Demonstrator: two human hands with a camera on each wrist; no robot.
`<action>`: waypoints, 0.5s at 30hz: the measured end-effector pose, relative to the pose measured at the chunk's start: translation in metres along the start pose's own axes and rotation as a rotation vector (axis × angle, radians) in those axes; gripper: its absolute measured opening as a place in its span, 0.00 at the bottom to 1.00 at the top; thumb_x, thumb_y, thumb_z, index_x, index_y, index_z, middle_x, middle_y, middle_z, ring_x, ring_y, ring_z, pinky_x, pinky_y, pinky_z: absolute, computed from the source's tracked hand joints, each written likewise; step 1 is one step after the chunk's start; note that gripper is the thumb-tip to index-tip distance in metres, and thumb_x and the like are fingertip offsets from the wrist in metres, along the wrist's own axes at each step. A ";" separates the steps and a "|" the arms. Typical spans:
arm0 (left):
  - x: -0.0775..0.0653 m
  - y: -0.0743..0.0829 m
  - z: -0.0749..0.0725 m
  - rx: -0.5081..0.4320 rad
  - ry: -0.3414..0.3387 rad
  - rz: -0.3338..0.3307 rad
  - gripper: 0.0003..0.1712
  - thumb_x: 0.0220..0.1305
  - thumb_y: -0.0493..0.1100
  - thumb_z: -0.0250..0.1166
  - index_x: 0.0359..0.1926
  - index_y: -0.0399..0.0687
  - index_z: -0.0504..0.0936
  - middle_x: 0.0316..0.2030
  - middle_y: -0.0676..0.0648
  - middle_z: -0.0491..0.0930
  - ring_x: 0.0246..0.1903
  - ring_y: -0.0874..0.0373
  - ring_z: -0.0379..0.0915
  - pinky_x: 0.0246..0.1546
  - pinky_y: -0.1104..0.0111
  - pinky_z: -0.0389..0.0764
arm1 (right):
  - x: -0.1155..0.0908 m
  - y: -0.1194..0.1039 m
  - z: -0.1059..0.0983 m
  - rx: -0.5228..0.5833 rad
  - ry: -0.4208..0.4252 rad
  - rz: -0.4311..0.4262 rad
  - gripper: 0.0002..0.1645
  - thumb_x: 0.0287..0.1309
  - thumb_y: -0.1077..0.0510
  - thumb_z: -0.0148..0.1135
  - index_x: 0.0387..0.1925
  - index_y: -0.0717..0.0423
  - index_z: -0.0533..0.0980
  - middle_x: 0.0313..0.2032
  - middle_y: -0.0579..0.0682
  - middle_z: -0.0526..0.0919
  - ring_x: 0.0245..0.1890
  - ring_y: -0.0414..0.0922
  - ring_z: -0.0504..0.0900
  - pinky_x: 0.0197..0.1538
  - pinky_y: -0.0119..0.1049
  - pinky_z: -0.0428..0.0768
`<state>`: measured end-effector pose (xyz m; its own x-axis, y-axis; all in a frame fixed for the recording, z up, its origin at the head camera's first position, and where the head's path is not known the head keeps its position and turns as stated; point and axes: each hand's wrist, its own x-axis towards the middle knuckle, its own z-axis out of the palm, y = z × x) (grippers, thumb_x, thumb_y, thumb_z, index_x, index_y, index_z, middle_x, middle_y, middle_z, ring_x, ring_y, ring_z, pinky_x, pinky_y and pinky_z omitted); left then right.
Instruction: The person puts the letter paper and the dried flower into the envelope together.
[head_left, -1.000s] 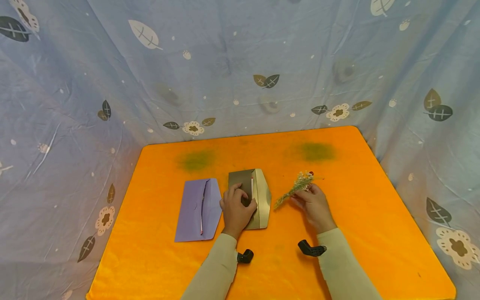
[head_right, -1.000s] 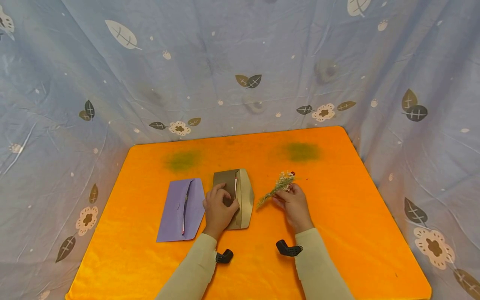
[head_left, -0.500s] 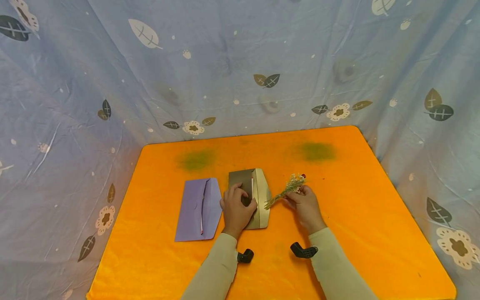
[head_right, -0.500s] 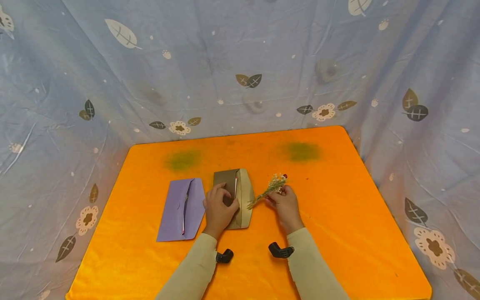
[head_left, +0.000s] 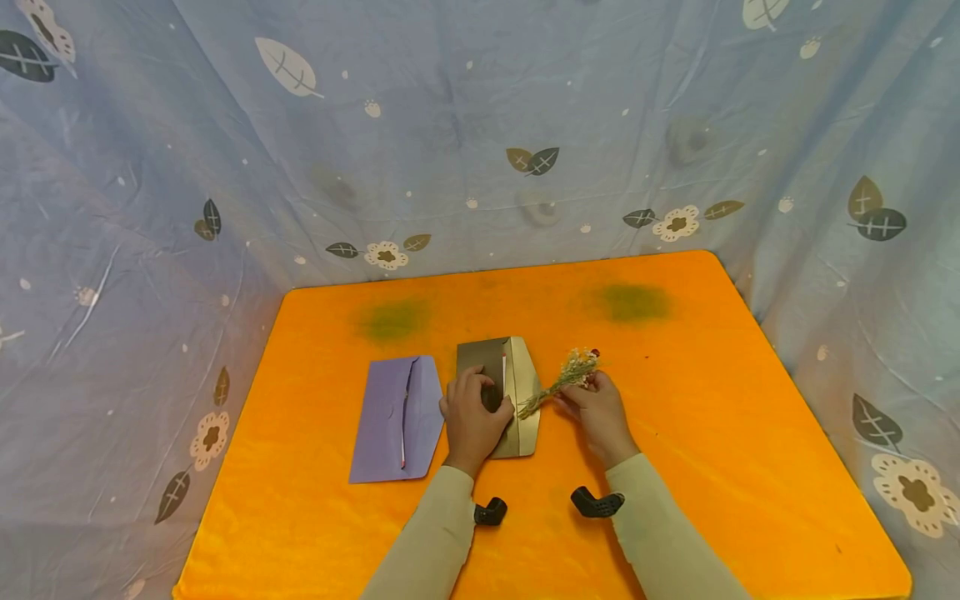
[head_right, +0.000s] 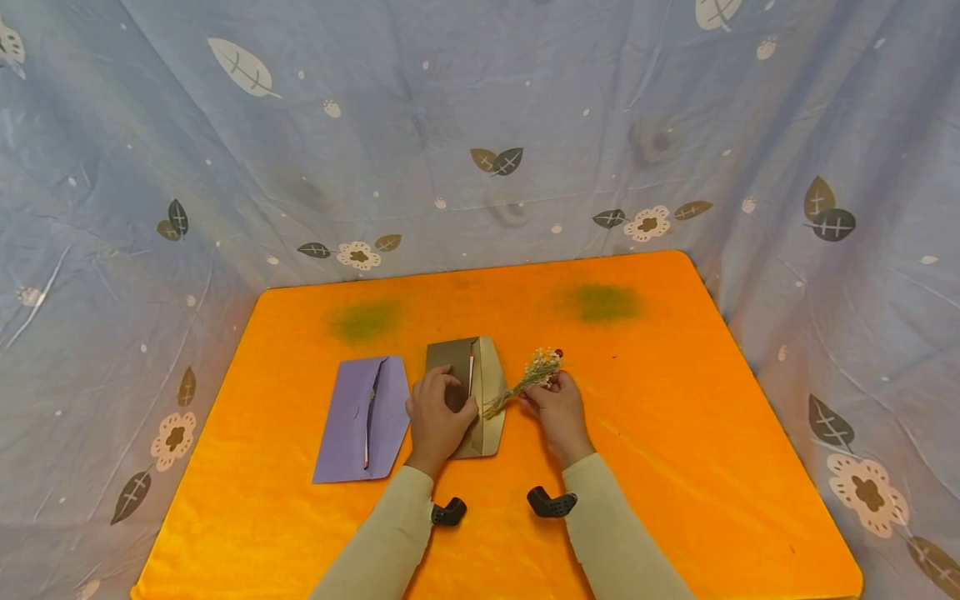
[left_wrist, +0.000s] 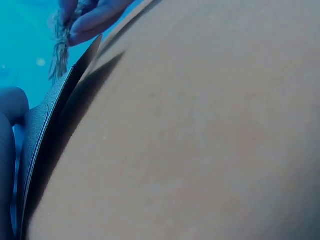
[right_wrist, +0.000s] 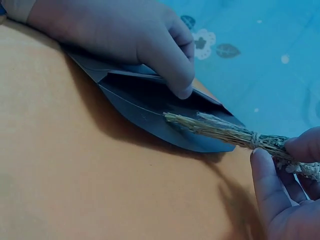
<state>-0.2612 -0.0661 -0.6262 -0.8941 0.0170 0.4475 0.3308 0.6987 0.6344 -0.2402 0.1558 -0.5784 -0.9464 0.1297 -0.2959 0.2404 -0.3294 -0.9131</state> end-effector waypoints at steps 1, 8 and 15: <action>0.000 0.000 0.000 -0.002 0.004 0.004 0.17 0.62 0.47 0.76 0.48 0.47 0.82 0.67 0.43 0.78 0.64 0.39 0.71 0.55 0.38 0.65 | 0.000 0.000 0.000 0.002 0.007 0.001 0.28 0.80 0.69 0.57 0.74 0.68 0.62 0.58 0.62 0.78 0.46 0.44 0.88 0.57 0.42 0.85; 0.000 -0.001 0.000 0.002 0.001 0.007 0.18 0.62 0.47 0.76 0.49 0.47 0.82 0.67 0.43 0.78 0.63 0.39 0.72 0.54 0.38 0.66 | 0.001 -0.001 0.004 0.085 0.063 -0.029 0.18 0.79 0.70 0.57 0.63 0.66 0.65 0.50 0.61 0.79 0.44 0.46 0.90 0.56 0.43 0.85; 0.001 0.001 -0.001 0.006 0.005 0.017 0.18 0.63 0.48 0.76 0.49 0.47 0.82 0.67 0.43 0.78 0.63 0.39 0.72 0.54 0.39 0.66 | 0.002 0.005 0.010 0.082 0.041 -0.003 0.24 0.79 0.70 0.58 0.69 0.69 0.64 0.55 0.61 0.78 0.44 0.43 0.89 0.55 0.41 0.85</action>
<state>-0.2618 -0.0663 -0.6248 -0.8868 0.0258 0.4615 0.3445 0.7024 0.6228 -0.2435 0.1446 -0.5808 -0.9370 0.1682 -0.3063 0.2178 -0.4043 -0.8883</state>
